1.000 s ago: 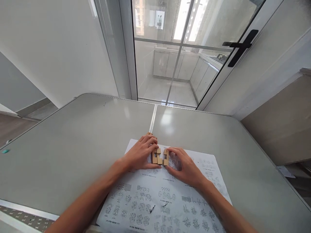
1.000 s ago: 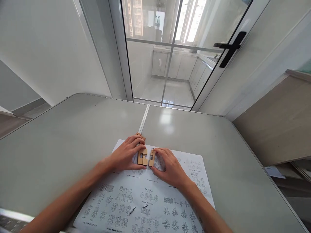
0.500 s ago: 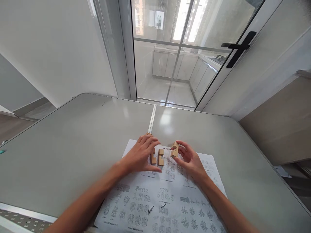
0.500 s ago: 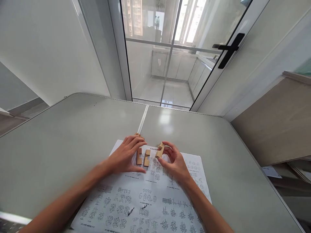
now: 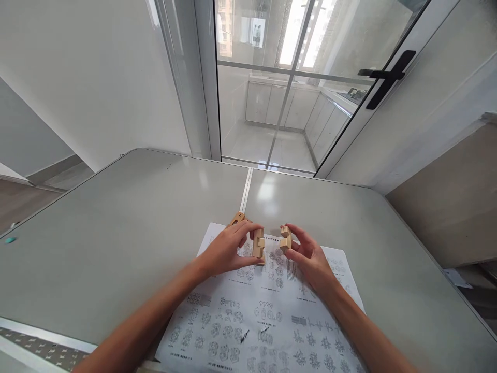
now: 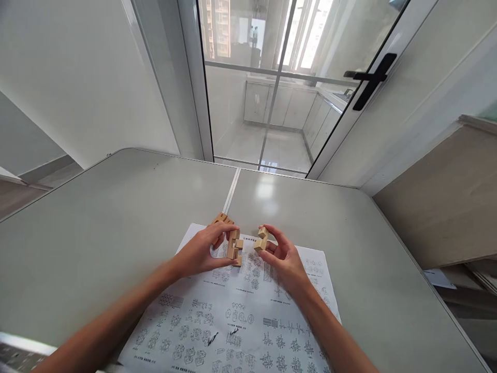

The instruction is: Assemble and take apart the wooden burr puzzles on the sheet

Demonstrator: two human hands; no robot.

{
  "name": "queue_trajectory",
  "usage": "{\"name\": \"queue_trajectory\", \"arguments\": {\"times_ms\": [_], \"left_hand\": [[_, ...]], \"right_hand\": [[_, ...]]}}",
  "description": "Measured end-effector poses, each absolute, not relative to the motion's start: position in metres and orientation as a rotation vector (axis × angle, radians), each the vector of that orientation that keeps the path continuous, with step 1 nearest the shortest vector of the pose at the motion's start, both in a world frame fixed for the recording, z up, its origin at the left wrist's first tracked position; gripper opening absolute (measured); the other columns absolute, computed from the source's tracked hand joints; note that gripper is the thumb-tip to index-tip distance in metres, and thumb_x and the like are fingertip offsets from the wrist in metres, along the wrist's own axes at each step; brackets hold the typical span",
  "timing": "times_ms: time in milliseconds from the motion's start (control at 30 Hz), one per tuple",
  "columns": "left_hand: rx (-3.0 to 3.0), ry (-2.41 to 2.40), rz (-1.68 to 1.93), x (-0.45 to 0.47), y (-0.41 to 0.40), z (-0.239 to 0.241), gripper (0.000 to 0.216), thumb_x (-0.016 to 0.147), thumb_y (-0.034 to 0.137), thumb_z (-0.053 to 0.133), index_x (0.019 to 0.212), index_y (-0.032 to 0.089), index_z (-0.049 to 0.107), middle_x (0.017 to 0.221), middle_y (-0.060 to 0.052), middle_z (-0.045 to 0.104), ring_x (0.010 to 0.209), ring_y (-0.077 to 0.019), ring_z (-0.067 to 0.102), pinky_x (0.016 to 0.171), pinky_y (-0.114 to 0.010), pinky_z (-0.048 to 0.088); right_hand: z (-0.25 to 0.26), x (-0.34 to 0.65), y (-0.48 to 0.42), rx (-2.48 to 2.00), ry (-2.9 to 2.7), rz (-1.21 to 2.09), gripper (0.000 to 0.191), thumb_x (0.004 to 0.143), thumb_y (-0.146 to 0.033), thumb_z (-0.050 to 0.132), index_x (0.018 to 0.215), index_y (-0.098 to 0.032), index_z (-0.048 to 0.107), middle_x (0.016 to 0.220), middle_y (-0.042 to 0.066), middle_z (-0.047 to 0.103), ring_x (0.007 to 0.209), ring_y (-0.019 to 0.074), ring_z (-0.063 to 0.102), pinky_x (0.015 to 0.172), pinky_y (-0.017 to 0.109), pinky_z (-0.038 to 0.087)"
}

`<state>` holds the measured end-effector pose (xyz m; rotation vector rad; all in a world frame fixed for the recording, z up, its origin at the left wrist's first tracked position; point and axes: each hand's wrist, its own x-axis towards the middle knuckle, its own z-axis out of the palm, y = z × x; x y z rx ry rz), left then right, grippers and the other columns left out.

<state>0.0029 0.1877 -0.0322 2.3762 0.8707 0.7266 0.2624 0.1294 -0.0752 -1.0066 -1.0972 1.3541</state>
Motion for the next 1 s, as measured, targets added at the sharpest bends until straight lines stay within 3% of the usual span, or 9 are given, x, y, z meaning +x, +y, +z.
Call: {"name": "queue_trajectory", "arguments": {"times_ms": [133, 233, 500, 700, 1000], "left_hand": [[2.238, 0.889, 0.787, 0.006, 0.184, -0.036, 0.070, 0.081, 0.051, 0.085, 0.139, 0.024, 0.054, 0.084, 0.004, 0.062, 0.067, -0.0136, 0.056, 0.065, -0.027, 0.046], [2.197, 0.914, 0.795, 0.007, 0.183, -0.039, 0.072, 0.081, 0.049, 0.085, 0.141, 0.026, 0.052, 0.078, 0.006, 0.059, 0.064, -0.0132, 0.055, 0.063, -0.026, 0.044], [2.224, 0.966, 0.793, 0.020, 0.173, -0.050, 0.065, 0.081, 0.039, 0.085, 0.136, 0.026, 0.053, 0.078, 0.007, 0.062, 0.064, -0.0135, 0.062, 0.064, -0.026, 0.047], [2.339, 0.964, 0.940, 0.027, 0.166, -0.062, 0.051, 0.081, 0.037, 0.084, 0.123, 0.024, 0.057, 0.089, 0.003, 0.071, 0.065, -0.0137, 0.062, 0.068, -0.028, 0.049], [2.488, 0.937, 1.069, 0.030, 0.162, -0.064, 0.037, 0.086, 0.039, 0.079, 0.110, 0.023, 0.056, 0.087, 0.001, 0.070, 0.066, -0.0152, 0.061, 0.070, -0.031, 0.050]], "right_hand": [[-0.073, 0.260, 0.131, -1.027, -1.083, 1.319, 0.058, 0.080, -0.043, 0.087, 0.133, -0.032, 0.065, 0.148, 0.009, 0.061, 0.101, 0.0253, 0.072, 0.085, 0.045, 0.065], [-0.072, 0.258, 0.131, -1.018, -1.117, 1.335, 0.060, 0.078, -0.045, 0.088, 0.131, -0.031, 0.064, 0.147, 0.010, 0.061, 0.101, 0.0269, 0.073, 0.085, 0.046, 0.065], [-0.073, 0.249, 0.122, -1.035, -1.263, 1.340, 0.068, 0.078, -0.047, 0.088, 0.135, -0.029, 0.057, 0.114, 0.008, 0.073, 0.092, 0.0242, 0.071, 0.080, 0.041, 0.062], [-0.074, 0.237, 0.116, -1.167, -1.346, 1.171, 0.060, 0.079, -0.037, 0.088, 0.129, -0.027, 0.056, 0.078, -0.003, 0.067, 0.068, 0.0172, 0.063, 0.067, 0.033, 0.055], [-0.070, 0.231, 0.111, -1.210, -1.388, 0.970, 0.051, 0.081, -0.039, 0.087, 0.122, -0.027, 0.060, 0.085, 0.000, 0.069, 0.073, 0.0196, 0.066, 0.074, 0.037, 0.058]]}}
